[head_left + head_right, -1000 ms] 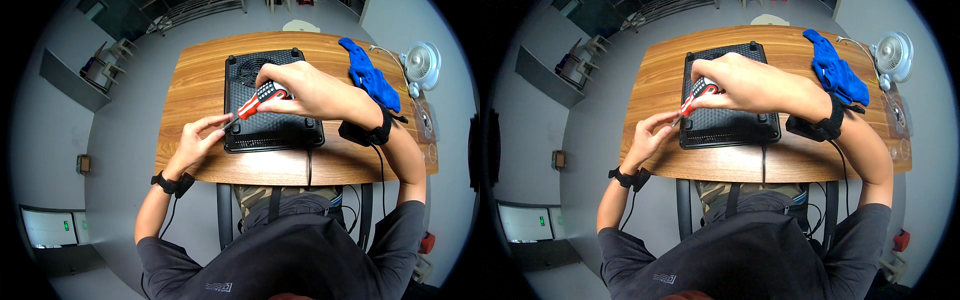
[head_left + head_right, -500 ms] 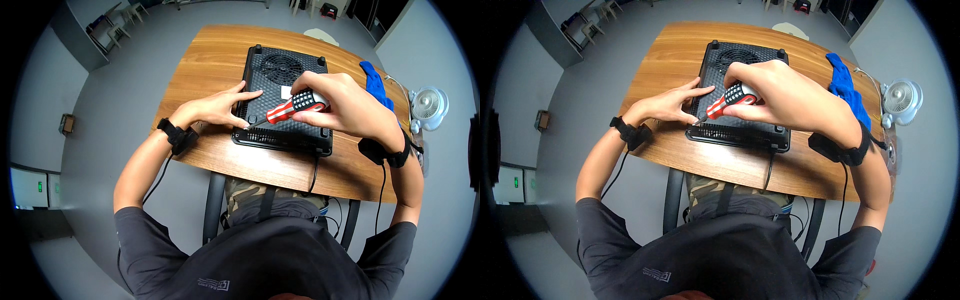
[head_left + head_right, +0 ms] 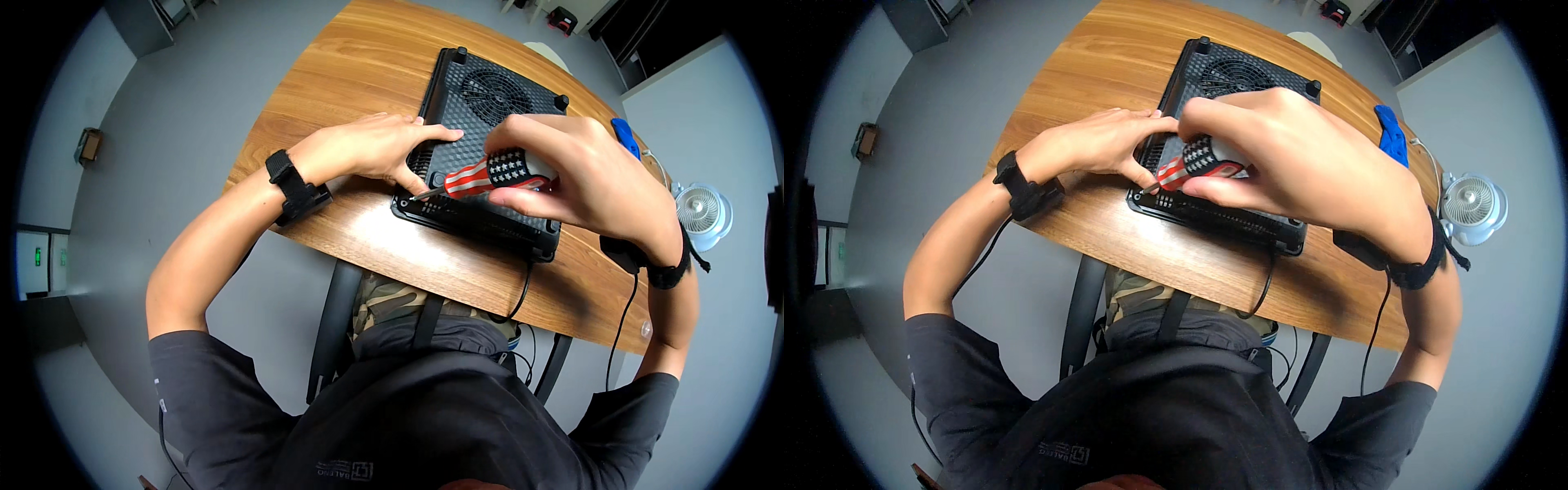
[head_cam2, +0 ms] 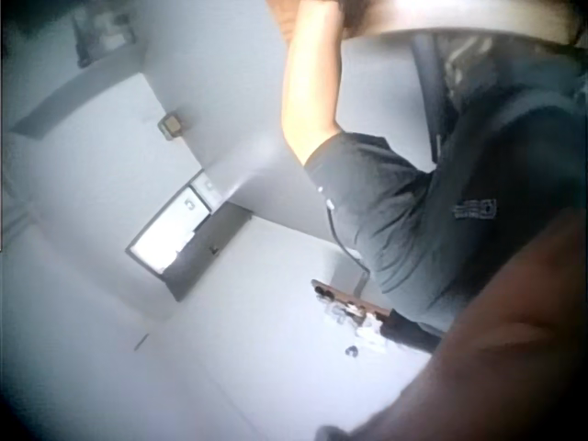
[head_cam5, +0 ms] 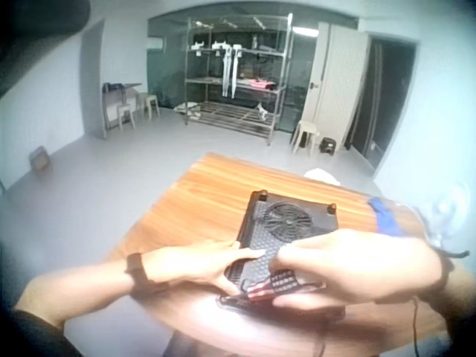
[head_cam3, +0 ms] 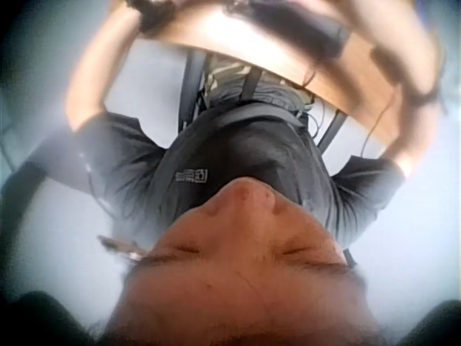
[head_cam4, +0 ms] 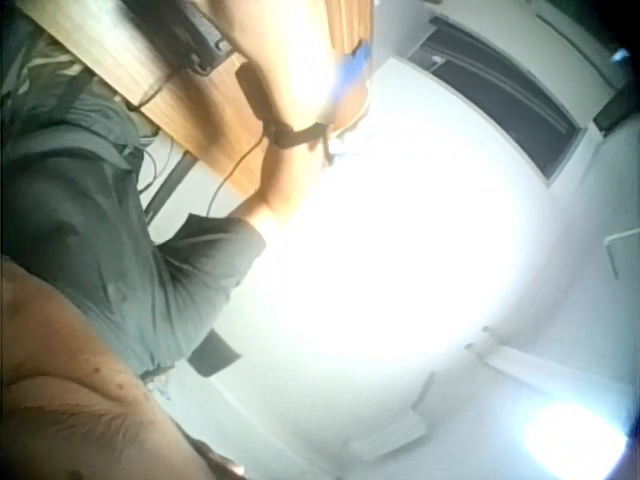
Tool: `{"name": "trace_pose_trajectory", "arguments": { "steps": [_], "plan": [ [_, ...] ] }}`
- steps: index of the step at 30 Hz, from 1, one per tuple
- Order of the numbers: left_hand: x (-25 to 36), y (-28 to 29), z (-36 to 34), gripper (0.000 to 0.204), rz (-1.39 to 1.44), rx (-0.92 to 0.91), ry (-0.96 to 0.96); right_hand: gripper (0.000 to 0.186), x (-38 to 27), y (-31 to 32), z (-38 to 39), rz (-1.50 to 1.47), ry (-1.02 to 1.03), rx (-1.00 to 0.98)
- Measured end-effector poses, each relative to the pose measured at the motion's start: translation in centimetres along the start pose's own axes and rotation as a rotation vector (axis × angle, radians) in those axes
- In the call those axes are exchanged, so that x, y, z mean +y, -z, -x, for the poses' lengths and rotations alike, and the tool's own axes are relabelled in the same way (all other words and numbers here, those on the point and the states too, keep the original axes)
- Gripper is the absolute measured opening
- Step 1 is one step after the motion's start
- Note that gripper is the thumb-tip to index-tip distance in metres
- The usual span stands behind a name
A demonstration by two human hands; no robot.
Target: The person uses a screwdriver to remove screws from the top and bottom of a black electronic device with an orange disc inside. They detach the top cover, flip the device over, and continue unscrewing the base. The device is handled and repositioned on the table during the process.
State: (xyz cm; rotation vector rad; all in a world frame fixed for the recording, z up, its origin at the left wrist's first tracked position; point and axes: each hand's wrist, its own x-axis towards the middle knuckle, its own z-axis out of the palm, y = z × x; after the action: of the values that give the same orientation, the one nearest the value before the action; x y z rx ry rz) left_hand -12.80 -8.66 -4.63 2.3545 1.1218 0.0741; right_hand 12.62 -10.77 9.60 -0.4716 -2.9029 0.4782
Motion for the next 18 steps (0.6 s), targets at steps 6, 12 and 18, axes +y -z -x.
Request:
{"name": "trace_pose_trajectory", "arguments": {
  "steps": [6, 12, 18],
  "plan": [
    [0.0, 0.2, 0.0, 0.093, 0.071, -0.038, 0.005, 0.032, -1.2, 0.3, -2.5, 0.009, 0.020, -0.088],
    [-0.5, -0.1, 0.1, 0.081, 0.135, -0.028, -0.013, 0.031, -1.7, 0.1, -3.9, 0.052, 0.060, -0.131],
    [0.0, 0.1, 0.2, 0.073, 0.164, -0.041, 0.013, 0.032, -2.1, 0.1, -4.4, 0.061, 0.063, -0.149]
  ]
}}
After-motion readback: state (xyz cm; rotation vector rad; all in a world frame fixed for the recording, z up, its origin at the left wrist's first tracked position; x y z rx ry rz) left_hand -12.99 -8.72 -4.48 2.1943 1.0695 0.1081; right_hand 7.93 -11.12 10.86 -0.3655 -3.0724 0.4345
